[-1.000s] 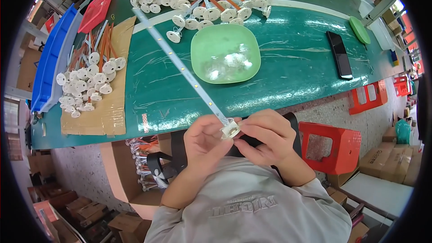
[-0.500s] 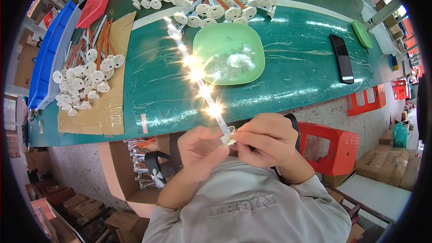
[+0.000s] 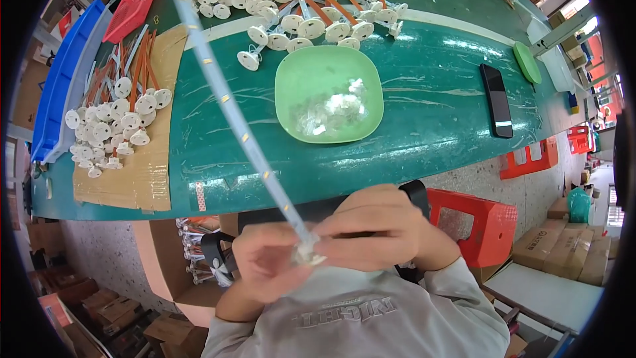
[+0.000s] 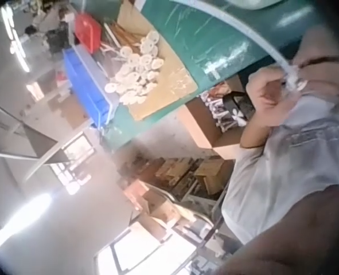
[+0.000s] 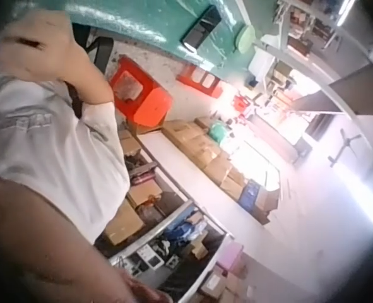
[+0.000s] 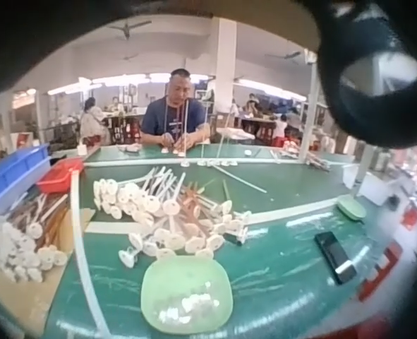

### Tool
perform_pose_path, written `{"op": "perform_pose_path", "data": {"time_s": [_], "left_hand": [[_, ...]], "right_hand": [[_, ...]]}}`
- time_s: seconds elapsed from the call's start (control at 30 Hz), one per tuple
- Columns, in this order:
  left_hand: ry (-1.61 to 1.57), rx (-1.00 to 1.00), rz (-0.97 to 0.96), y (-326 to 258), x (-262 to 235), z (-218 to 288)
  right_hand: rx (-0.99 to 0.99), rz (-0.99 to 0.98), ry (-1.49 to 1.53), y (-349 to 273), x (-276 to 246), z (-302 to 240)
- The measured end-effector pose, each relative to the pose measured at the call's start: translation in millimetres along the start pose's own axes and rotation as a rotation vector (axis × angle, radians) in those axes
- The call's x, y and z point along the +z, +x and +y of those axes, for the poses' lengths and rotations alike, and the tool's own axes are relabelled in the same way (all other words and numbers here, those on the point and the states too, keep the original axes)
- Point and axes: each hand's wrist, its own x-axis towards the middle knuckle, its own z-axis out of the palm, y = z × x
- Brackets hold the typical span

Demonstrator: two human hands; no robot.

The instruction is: Assembling LED light strips by attaching plastic bases and components.

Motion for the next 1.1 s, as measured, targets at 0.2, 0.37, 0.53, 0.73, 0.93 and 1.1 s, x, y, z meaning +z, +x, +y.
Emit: {"op": "perform_pose_path", "data": {"time_s": [0.2, 0.37, 0.53, 0.73, 0.93, 1.1], "left_hand": [[-0.159, -0.028, 0.185, -16.8, -19.3, 5.2], [-0.033, 0.224, 0.252, 37.8, -54.1, -8.2], [0.017, 0.186, 0.234, 53.1, -65.1, -13.2], [0.126, 0.208, 0.128, 48.5, -69.8, -13.6], [0.167, 0.233, 0.171, 44.7, -62.6, -16.1], [0.014, 0.184, 0.171, 39.1, -33.9, -13.2]], "right_hand": [[0.308, -0.108, -0.355, 42.4, -52.5, 28.6], [0.623, -0.284, -0.728, 70.2, -50.7, 106.3], [0.750, -0.535, -0.955, 74.7, -28.4, 136.0], [0.776, -0.435, -0.804, 76.8, -26.2, 136.2], [0.513, -0.042, -0.415, 67.0, -22.8, 73.3], [0.497, 0.145, 0.104, 28.6, -0.8, -5.4]]}}
